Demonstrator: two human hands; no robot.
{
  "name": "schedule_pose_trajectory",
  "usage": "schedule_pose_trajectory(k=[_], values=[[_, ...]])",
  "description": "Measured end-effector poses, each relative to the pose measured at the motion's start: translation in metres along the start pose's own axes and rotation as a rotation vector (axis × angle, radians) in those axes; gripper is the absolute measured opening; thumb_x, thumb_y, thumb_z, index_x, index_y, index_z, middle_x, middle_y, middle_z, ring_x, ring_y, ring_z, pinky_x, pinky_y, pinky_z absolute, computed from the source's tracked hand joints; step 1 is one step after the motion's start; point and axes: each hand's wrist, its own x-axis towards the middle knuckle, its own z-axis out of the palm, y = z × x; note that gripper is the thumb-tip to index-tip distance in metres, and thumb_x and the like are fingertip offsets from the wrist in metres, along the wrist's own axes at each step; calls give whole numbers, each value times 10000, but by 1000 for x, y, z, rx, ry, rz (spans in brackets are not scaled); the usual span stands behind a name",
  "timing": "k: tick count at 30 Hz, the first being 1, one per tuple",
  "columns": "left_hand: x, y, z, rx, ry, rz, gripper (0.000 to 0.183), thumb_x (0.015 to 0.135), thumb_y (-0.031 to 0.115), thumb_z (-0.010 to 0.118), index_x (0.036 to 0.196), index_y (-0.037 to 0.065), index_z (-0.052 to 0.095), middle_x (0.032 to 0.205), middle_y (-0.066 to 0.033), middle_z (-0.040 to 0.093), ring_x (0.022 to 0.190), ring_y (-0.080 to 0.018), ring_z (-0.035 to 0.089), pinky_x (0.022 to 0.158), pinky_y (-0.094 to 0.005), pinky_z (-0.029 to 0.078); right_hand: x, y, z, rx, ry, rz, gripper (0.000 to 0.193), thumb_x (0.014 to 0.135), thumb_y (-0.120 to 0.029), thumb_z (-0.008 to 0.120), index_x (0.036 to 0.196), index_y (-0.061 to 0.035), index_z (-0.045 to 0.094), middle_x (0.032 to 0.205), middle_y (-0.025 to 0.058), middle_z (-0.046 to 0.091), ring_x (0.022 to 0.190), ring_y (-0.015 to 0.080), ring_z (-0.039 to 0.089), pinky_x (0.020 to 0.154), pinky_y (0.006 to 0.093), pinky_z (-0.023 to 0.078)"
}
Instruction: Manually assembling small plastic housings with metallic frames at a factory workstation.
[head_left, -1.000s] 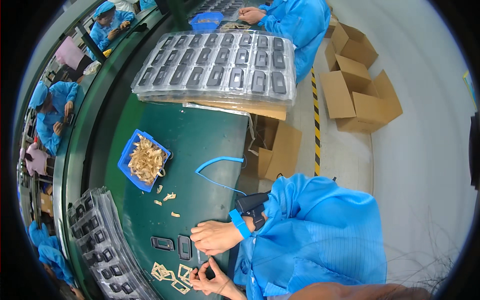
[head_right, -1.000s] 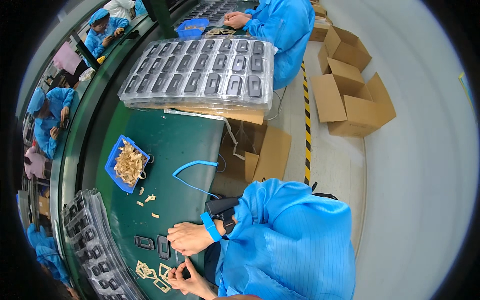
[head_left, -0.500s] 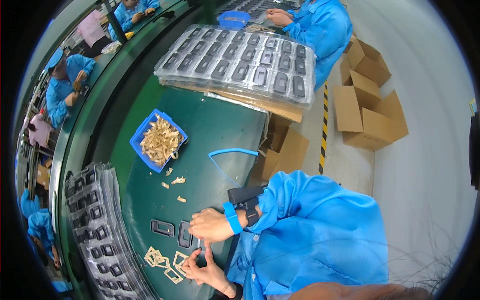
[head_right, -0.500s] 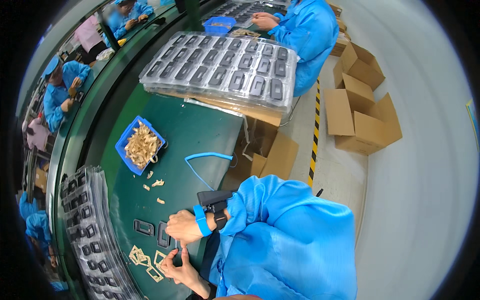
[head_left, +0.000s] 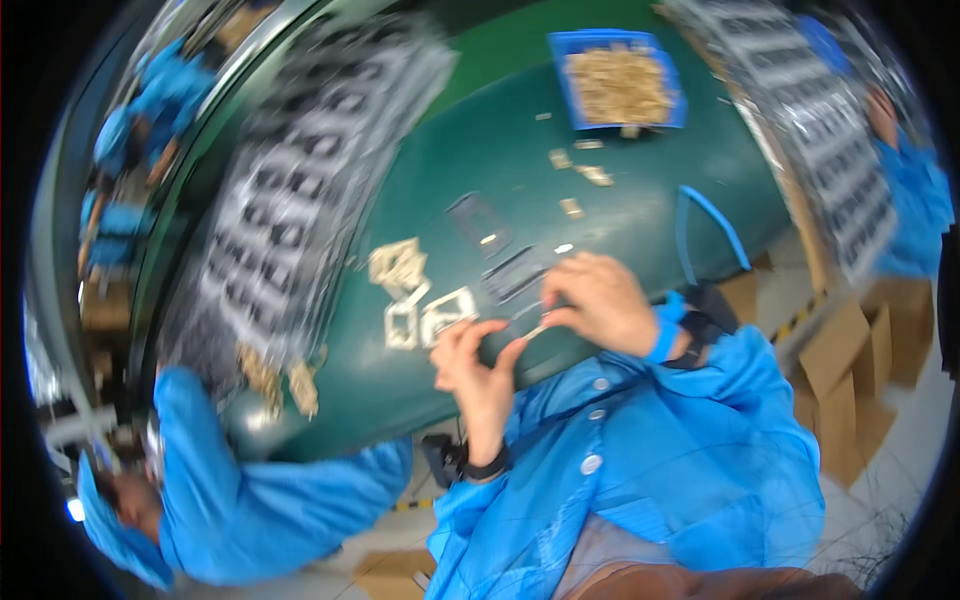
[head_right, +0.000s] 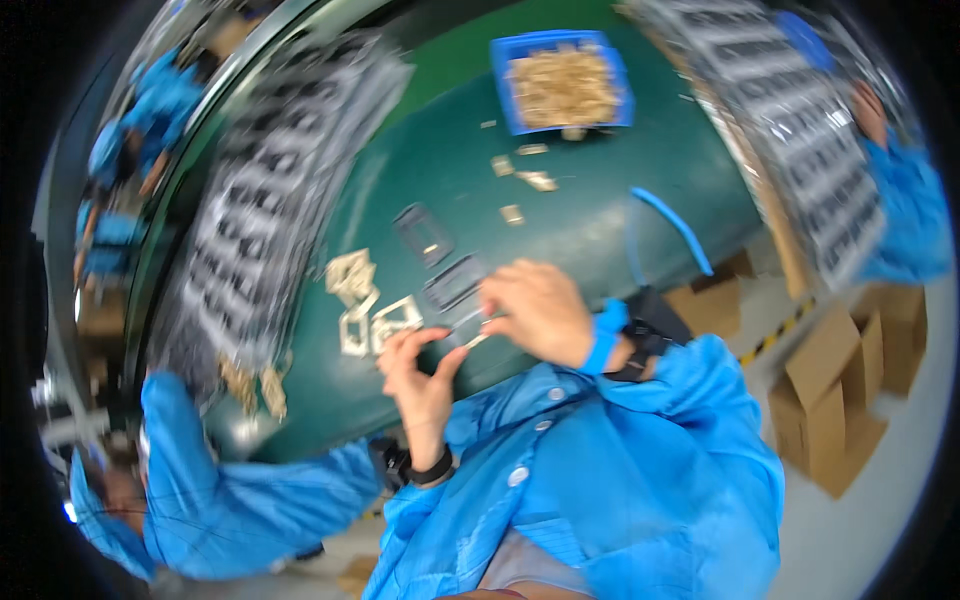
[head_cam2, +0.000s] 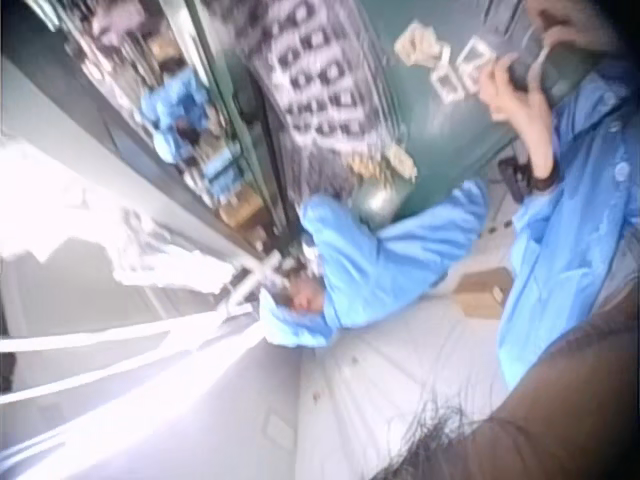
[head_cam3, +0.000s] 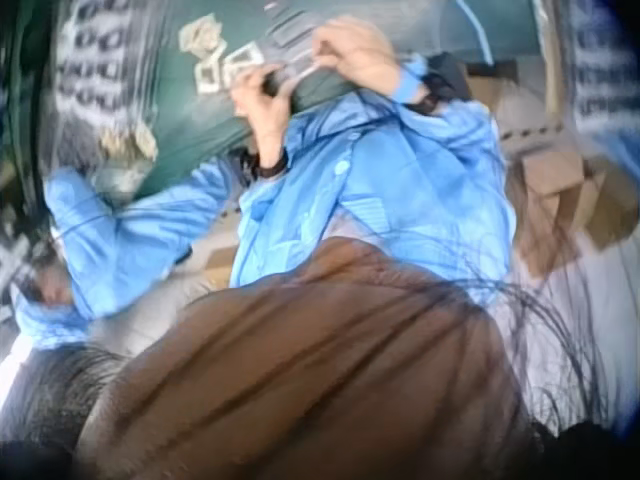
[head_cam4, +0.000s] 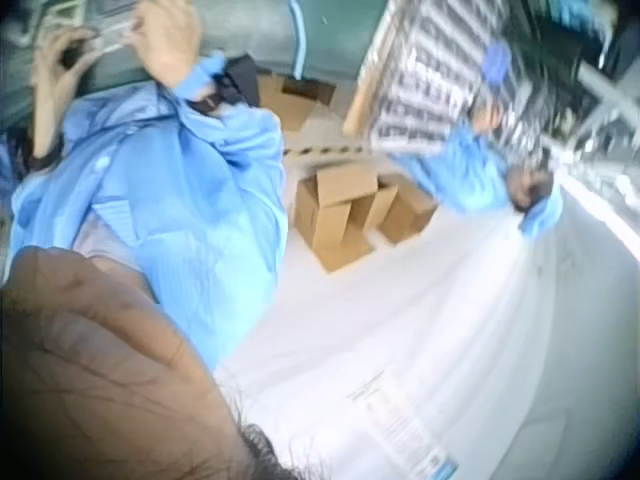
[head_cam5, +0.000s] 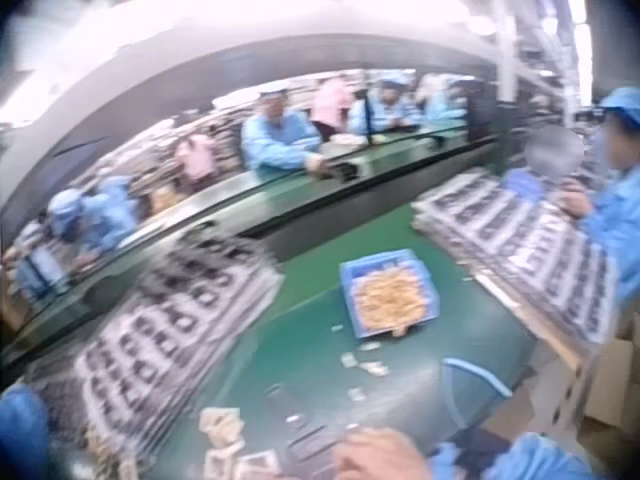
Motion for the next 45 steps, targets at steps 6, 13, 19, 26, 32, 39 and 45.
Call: schedule_pose_trajectory(k=[6, 13, 19, 26, 32, 39, 45], values=[[-21, -20, 2, 31, 150, -5, 414, 666, 283, 871, 1043, 266, 699, 1158, -8, 586, 1198, -279, 481, 934, -490, 304, 3, -6, 12, 150, -70, -61, 238, 792, -106, 773, 1005, -59, 678, 812, 95, 605, 752, 297, 572, 643, 381, 452], [-31, -21, 37, -127, 268, 92, 490, 620, 193, 887, 1056, 207, 663, 1129, -20, 514, 1180, -274, 416, 885, -440, 296, -13, 14, 24, 178, -56, -145, 183, 844, 29, 690, 1016, 25, 626, 815, 65, 506, 647, 167, 431, 605, 304, 391], [-21, -16, 38, -157, 223, 136, 395, 692, 253, 865, 1027, 151, 682, 1133, -37, 496, 1150, -239, 418, 876, -396, 281, 17, 72, 25, 48, -122, -178, 164, 842, -12, 733, 970, -30, 633, 765, -24, 526, 645, 66, 416, 594, 221, 373], [3, -32, 26, -95, 336, 239, 207, 838, 302, 748, 954, 134, 709, 1093, -31, 523, 1076, -228, 449, 843, -395, 306, 36, 79, 25, -34, -130, -199, 133, 842, -29, 746, 863, -42, 615, 711, -9, 543, 615, 77, 439, 583, 232, 388], [7, -41, 44, -185, 371, 395, 140, 749, 231, 799, 821, 131, 732, 928, -5, 575, 1014, -212, 506, 846, -382, 334, 23, 62, 26, -17, -115, -329, 100, 884, -13, 698, 890, -33, 600, 740, -7, 537, 620, 82, 462, 586, 229, 394], [-4, -34, 41, -110, 384, 388, 106, 691, 181, 795, 726, 132, 709, 866, 10, 578, 995, -208, 514, 833, -362, 357, 5, 29, 20, 29, -105, -270, 87, 906, 7, 667, 986, 2, 632, 797, 25, 551, 659, 95, 500, 584, 246, 412], [-10, -33, 34, -87, 399, 454, 57, 752, 139, 711, 775, 116, 665, 886, 3, 567, 941, -209, 513, 804, -356, 373, -5, 3, 16, 30, -78, -221, 92, 854, 25, 684, 910, 17, 611, 824, 94, 537, 707, 218, 515, 618, 319, 413]])
